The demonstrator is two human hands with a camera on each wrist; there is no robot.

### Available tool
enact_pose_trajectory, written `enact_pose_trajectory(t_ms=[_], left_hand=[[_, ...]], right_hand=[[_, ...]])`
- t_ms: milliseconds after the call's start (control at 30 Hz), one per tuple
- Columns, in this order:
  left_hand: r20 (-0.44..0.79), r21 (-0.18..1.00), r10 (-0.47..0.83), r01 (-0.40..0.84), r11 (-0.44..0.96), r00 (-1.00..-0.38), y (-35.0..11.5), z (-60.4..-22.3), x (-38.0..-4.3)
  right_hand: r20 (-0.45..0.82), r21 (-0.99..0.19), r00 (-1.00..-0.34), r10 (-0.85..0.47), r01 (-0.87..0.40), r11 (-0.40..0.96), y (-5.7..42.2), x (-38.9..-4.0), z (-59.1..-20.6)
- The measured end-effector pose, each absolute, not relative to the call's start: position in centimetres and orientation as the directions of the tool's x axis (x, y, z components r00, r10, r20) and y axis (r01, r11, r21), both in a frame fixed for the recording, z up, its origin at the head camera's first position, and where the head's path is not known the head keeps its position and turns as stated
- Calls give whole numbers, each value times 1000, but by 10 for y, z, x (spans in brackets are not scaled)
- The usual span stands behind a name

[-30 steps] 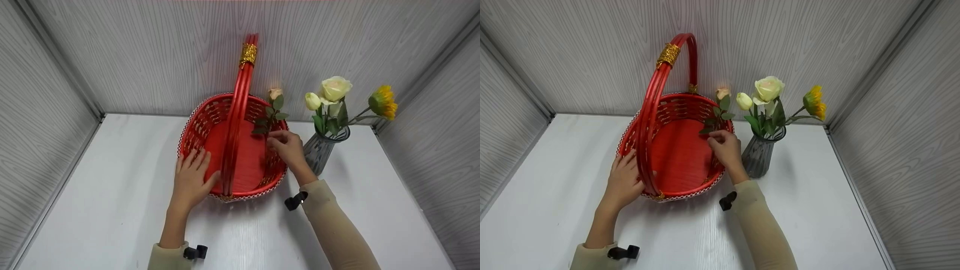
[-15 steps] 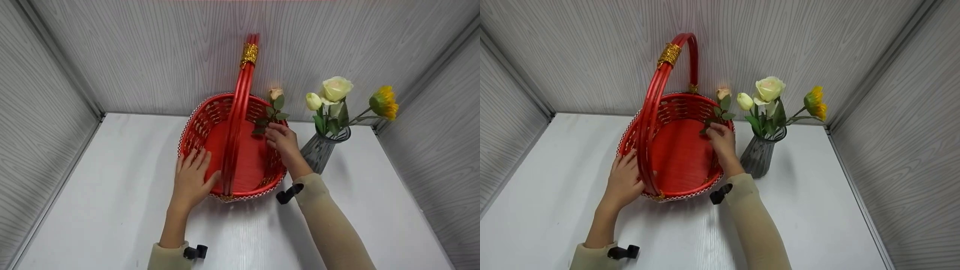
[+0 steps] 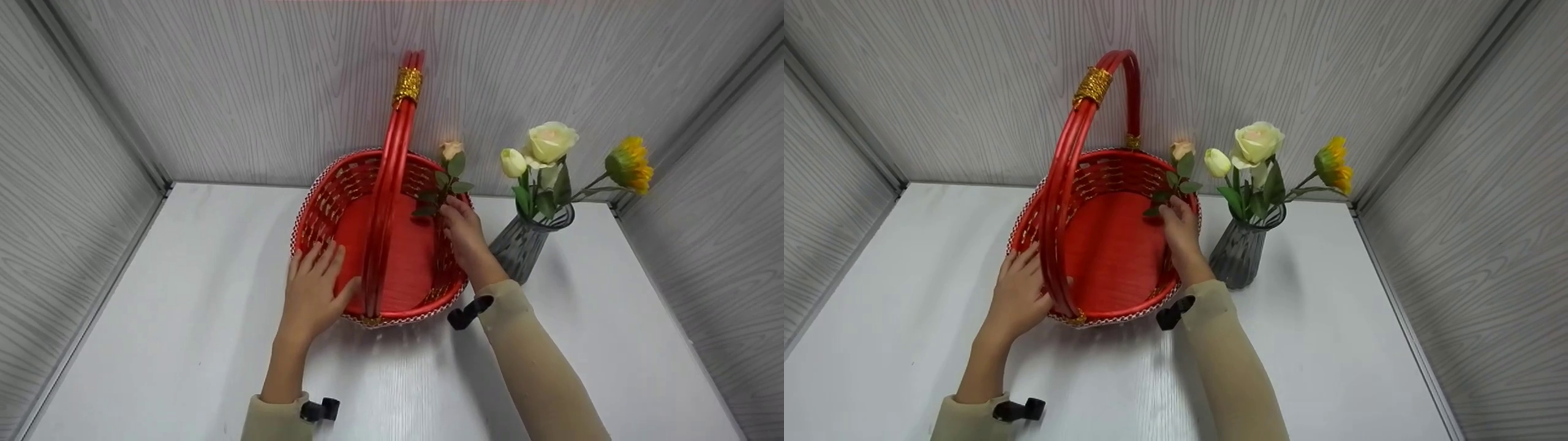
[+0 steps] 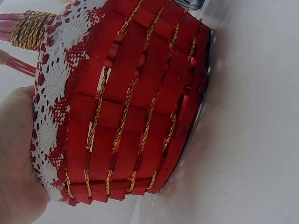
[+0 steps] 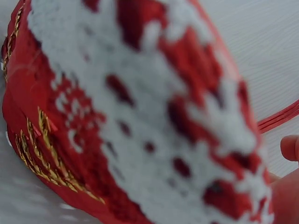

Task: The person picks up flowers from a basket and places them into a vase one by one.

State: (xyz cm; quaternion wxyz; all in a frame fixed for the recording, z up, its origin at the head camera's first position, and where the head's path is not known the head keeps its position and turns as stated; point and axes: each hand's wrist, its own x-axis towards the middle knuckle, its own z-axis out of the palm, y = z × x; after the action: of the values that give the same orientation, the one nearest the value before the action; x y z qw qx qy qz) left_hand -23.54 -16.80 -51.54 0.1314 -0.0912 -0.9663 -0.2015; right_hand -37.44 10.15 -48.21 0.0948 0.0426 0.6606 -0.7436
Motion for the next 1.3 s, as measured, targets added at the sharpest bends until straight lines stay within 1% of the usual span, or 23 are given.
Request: enact_pose_trajectory(t_ms=[167, 300, 367, 533, 800, 900, 1067, 1133, 1300], left_hand=[[305, 368, 121, 234, 900, -945, -167, -515, -236], [322, 366, 117, 238, 900, -939, -167, -517, -236], [328, 368, 116, 240, 898, -938, -166, -517, -236], [316, 369, 120, 238, 898, -941, -167, -517, -235], [321, 370, 120, 241, 897, -939, -167, -517, -236], [319, 373, 118, 239, 896, -940, -167, -517, -236], [300, 383, 119, 234, 894, -947, -167, -516, -235], [298, 381, 120, 233, 895, -947, -167, -515, -235], [294, 377, 115, 226, 898, -949, -166, -514, -235]], right_hand=[[-208, -960, -974, -95, 222, -173, 103, -376, -482], [-248, -933, -962, -113, 269, -239, 105, -377, -482], [-271, -923, -955, -118, 293, -251, 107, -377, -481], [-317, -914, -940, -126, 339, -226, 106, -381, -483], [-345, -909, -931, -115, 362, -205, 99, -382, -483], [-341, -920, -936, -85, 351, -175, 95, -382, -486], [-311, -947, -950, 16, 308, -88, 89, -382, -490], [-309, -948, -950, 37, 305, -94, 88, -383, -491], [-340, -926, -940, -1, 336, -171, 86, -381, -491]])
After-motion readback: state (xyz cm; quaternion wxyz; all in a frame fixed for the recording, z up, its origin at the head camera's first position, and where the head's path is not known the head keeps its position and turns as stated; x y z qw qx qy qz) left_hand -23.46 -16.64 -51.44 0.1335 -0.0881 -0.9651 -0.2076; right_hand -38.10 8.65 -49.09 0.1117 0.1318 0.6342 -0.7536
